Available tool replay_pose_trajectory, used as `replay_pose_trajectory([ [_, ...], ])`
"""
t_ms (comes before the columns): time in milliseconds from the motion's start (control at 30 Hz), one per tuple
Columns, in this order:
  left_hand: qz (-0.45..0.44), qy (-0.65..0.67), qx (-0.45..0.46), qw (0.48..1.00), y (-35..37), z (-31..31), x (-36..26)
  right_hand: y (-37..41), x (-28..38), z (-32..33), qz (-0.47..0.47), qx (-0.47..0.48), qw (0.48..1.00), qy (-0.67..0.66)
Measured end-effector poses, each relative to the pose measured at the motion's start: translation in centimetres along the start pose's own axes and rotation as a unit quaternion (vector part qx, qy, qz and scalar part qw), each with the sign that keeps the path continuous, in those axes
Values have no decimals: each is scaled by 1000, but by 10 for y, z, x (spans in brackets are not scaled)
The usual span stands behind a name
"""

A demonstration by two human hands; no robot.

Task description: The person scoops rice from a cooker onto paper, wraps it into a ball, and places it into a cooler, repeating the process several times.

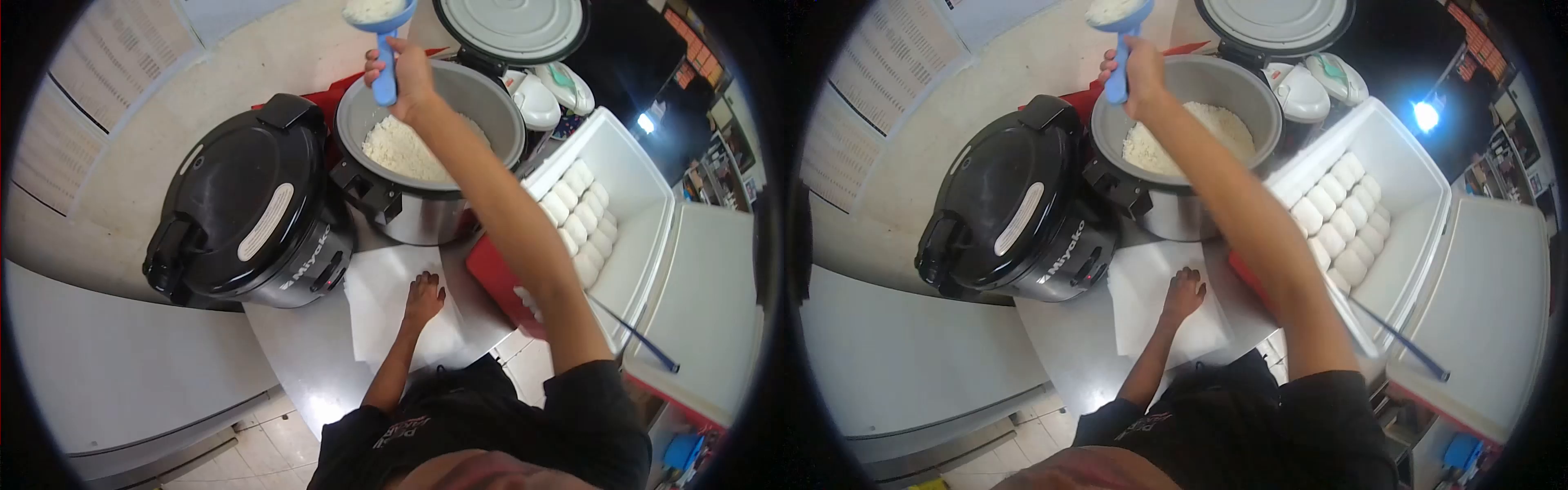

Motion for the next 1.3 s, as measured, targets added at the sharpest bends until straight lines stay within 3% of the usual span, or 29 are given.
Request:
replay_pose_trajectory([
  [100, 7, 26, 17, 1000, 51, -1, 7, 47, -37, -9, -23, 35, 995, -96],
  [200, -18, 11, -71, 997, 118, 5, 18, 134, -80, -4, -93, 62, 985, -129],
  [233, -19, 23, -84, 996, 137, 9, 18, 167, -96, 2, -138, 120, 972, -145],
  [367, -45, -3, -56, 997, 172, 9, 22, 299, -167, 76, -275, 50, 958, -62],
  [500, -48, 16, -65, 997, 179, 8, 29, 396, -227, 180, -404, -158, 899, 62],
  [533, -49, 23, -40, 998, 177, 4, 27, 406, -236, 197, -410, -157, 896, 64],
  [567, -46, 26, -40, 998, 177, 0, 31, 409, -238, 221, -388, -183, 897, 103],
  [633, -122, 96, 63, 986, 180, -20, 21, 403, -233, 231, -366, -207, 896, 143],
  [700, -142, 54, 56, 987, 182, -19, 6, 383, -207, 235, -261, -210, 908, 252],
  [767, -164, 10, 50, 985, 182, -9, -16, 371, -195, 239, -237, -227, 897, 295],
  [833, -138, 17, 43, 989, 180, -6, -25, 346, -172, 228, -110, -94, 804, 577],
  [867, -135, 17, 42, 990, 181, -7, -26, 339, -154, 187, 184, 35, 663, 725],
  [900, -151, 10, 29, 988, 182, -9, -26, 343, -160, 202, 183, 37, 664, 724],
  [967, -165, 1, 13, 986, 182, -16, -21, 351, -211, 229, 54, 196, 497, 844],
  [1033, -198, 7, 63, 978, 185, -30, -20, 358, -214, 227, 21, 174, 511, 841],
  [1133, -195, 26, 44, 980, 187, -28, -12, 352, -214, 227, 13, 185, 469, 863],
  [1300, -168, 63, 47, 983, 181, -23, -10, 355, -217, 224, -20, 169, 481, 860],
])
Point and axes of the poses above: each hand's wrist, its own y-axis away from the middle knuckle, its own z-axis out of the back of the hand, x = y × z, the point moved 9 cm from there along -y, towards the middle knuckle, and after that the axes turned 8 degrees about y, right-handed, at the moved point
